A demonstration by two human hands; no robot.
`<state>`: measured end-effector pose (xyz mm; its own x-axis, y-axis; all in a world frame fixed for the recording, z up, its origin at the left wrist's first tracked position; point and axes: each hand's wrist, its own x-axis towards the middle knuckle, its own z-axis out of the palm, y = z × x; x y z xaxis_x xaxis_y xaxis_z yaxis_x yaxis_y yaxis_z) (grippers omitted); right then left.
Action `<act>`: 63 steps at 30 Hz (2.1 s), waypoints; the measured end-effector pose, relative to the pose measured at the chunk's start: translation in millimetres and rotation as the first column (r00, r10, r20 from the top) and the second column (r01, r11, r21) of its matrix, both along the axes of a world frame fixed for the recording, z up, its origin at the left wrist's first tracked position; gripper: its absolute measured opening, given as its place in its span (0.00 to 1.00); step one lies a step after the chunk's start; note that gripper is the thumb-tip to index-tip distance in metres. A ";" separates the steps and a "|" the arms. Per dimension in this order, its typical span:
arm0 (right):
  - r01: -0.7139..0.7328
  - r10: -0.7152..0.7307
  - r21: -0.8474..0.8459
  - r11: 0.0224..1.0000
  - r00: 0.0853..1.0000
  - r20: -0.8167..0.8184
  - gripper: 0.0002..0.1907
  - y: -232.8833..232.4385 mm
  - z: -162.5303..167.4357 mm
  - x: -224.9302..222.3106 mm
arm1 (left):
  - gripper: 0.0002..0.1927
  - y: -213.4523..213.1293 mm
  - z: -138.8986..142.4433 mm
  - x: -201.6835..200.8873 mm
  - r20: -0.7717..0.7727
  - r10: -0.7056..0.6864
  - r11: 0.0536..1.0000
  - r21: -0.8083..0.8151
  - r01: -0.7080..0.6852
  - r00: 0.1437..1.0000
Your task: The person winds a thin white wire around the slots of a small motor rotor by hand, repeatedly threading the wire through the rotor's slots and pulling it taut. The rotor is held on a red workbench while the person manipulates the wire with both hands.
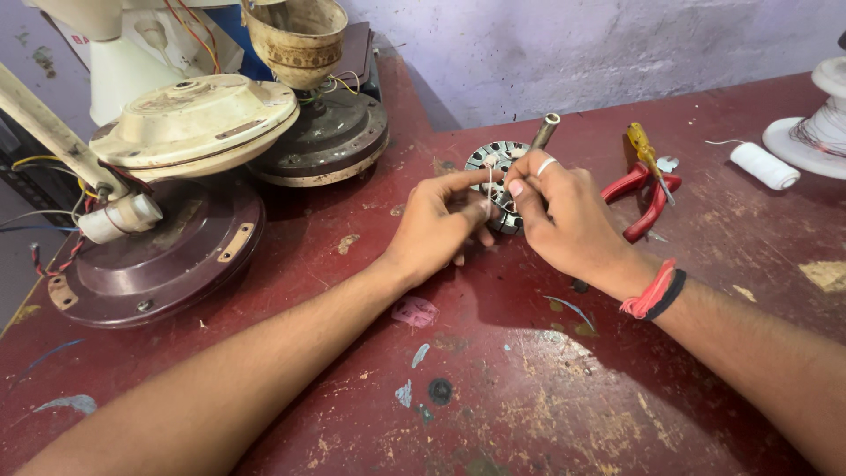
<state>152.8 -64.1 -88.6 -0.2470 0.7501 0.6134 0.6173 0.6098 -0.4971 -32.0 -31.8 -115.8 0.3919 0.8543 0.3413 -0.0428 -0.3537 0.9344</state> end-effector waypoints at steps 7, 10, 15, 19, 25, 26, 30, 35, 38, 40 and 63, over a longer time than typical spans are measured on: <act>-0.056 0.057 0.044 0.997 0.998 -0.006 0.04 2.9 -2.7 2.5 | 0.07 -3.9 0.0 1.1 -0.075 0.231 0.970 0.093 -0.224 0.970; -0.020 0.020 0.032 0.999 1.000 -0.001 0.08 3.2 -2.5 3.5 | 0.06 -6.6 -1.3 -0.9 -0.077 0.519 0.841 0.222 -0.493 0.851; -0.028 0.021 0.105 0.994 0.997 0.070 0.12 0.0 -1.6 1.0 | 0.05 -10.4 -1.2 -1.8 0.050 0.686 0.650 0.406 -0.642 0.726; -0.052 0.040 0.121 0.991 0.994 0.098 0.16 -3.2 1.8 -0.8 | 0.05 -16.6 0.8 -0.8 0.094 0.668 0.565 0.580 -0.586 0.738; -0.134 0.118 0.164 0.977 0.988 0.101 0.25 -6.3 3.5 0.1 | 0.04 -25.6 2.3 1.5 0.053 0.584 0.470 0.792 -0.390 0.810; -0.091 0.074 0.150 0.984 0.990 0.118 0.21 -5.6 2.9 0.2 | 0.04 -25.7 2.4 2.2 0.040 0.578 0.457 0.811 -0.364 0.815; -0.042 0.023 0.167 0.985 0.993 0.115 0.09 -1.0 -0.2 1.4 | 0.05 -23.5 2.0 2.4 0.002 0.613 0.471 0.802 -0.368 0.790; -0.042 0.036 0.176 0.984 0.999 0.039 0.04 3.0 -5.2 6.8 | 0.03 -15.9 -0.3 0.5 -0.008 0.692 0.456 0.780 -0.429 0.722; -0.118 0.123 0.150 0.982 0.992 -0.023 0.03 4.4 -7.6 11.2 | 0.02 -10.0 -2.1 0.6 -0.039 0.735 0.507 0.695 -0.510 0.677; -0.184 0.195 0.158 0.970 0.979 -0.057 0.03 5.9 -8.7 11.5 | 0.03 -5.6 -0.9 -1.8 -0.043 0.734 0.553 0.617 -0.560 0.678; -0.601 0.486 0.159 0.783 0.750 0.448 0.07 -70.5 13.7 -40.4 | 0.29 23.5 -4.1 -12.3 -0.023 0.545 0.838 0.000 -0.545 0.838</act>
<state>112.4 -134.6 -75.0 -0.8046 0.2290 0.5479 0.2327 0.9704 -0.0639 -44.3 -8.3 -120.0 -0.1308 0.9340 0.3324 0.1753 -0.3082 0.9350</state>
